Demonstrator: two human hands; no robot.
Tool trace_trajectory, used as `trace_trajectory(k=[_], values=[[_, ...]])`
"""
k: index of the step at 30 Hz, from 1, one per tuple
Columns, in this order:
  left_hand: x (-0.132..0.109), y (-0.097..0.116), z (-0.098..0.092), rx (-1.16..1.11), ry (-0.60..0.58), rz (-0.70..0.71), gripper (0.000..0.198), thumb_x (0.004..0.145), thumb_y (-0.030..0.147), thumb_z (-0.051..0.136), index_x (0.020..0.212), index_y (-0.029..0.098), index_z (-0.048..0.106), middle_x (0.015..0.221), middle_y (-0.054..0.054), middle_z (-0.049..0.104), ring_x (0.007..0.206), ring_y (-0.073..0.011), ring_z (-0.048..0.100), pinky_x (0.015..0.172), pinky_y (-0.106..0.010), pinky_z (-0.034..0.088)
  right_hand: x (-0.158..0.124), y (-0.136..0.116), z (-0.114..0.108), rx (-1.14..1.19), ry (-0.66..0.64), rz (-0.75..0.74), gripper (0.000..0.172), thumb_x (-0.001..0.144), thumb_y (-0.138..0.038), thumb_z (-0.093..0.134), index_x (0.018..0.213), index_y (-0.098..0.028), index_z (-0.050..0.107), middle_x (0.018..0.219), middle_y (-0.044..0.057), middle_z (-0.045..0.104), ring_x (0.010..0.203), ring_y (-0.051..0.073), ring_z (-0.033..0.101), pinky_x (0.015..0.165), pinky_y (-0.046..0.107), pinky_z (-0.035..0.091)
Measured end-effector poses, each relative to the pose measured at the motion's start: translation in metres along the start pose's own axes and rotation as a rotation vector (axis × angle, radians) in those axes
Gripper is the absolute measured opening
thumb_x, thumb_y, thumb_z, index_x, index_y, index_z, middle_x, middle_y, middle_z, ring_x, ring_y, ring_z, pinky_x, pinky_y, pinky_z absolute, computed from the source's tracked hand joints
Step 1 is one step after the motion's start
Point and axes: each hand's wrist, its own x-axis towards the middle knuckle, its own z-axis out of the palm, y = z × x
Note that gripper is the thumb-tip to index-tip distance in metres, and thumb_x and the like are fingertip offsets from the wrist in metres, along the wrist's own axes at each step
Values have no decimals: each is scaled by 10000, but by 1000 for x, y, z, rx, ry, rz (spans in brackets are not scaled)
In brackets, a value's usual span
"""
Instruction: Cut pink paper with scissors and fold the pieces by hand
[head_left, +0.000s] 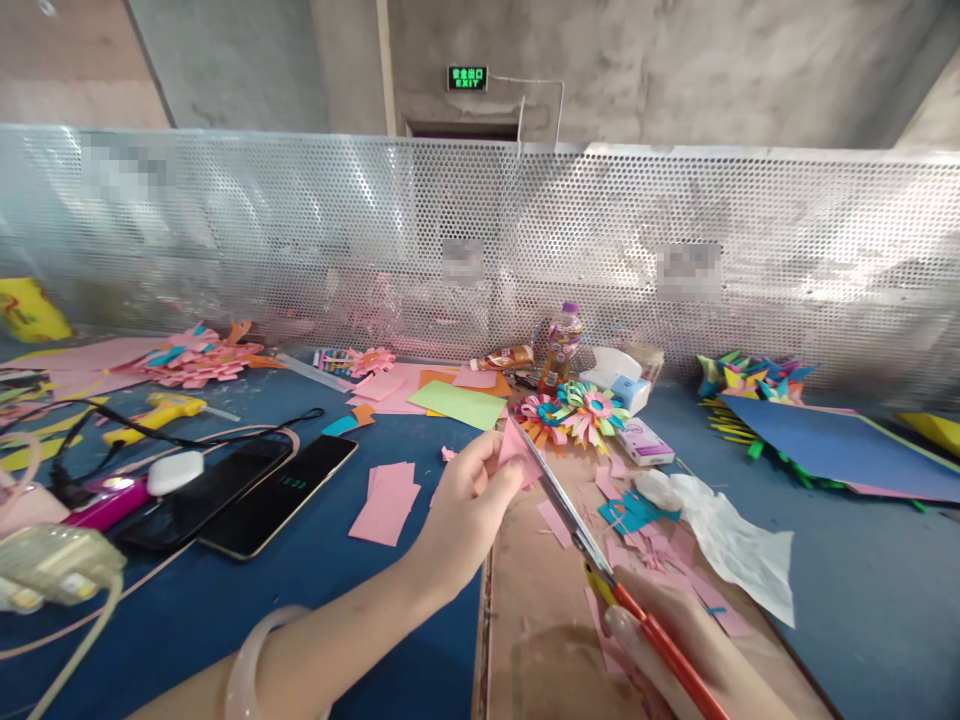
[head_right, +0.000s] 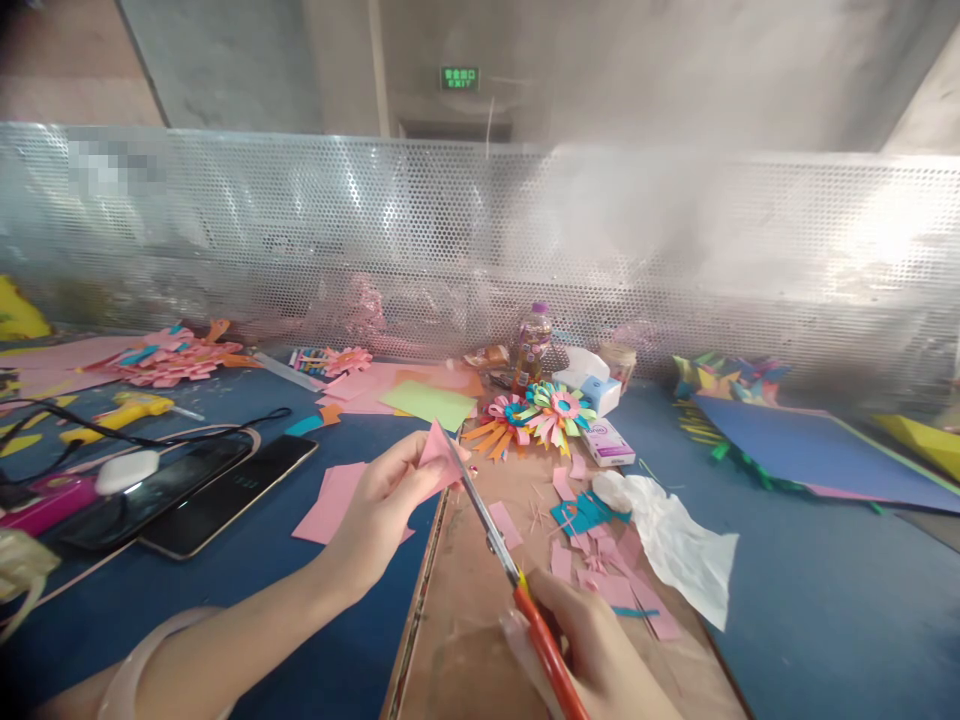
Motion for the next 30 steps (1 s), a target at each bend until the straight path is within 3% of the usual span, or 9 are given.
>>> trace_trajectory(k=[10, 30], values=[[3, 0, -4, 113, 82, 19, 287, 862, 338, 389, 627, 187, 323, 610, 34, 283, 595, -110, 291, 573, -228, 270, 2, 6, 0, -25, -1, -38, 442, 773, -583, 458, 593, -182, 410, 550, -16, 400, 512, 91, 369, 473, 207, 330], [7, -6, -5, 126, 90, 40, 305, 865, 313, 399, 617, 183, 279, 597, 39, 253, 570, -98, 264, 537, -228, 240, 5, 21, 6, -79, 19, -73, 456, 782, -591, 420, 560, -193, 389, 514, -9, 406, 477, 91, 352, 430, 204, 319]])
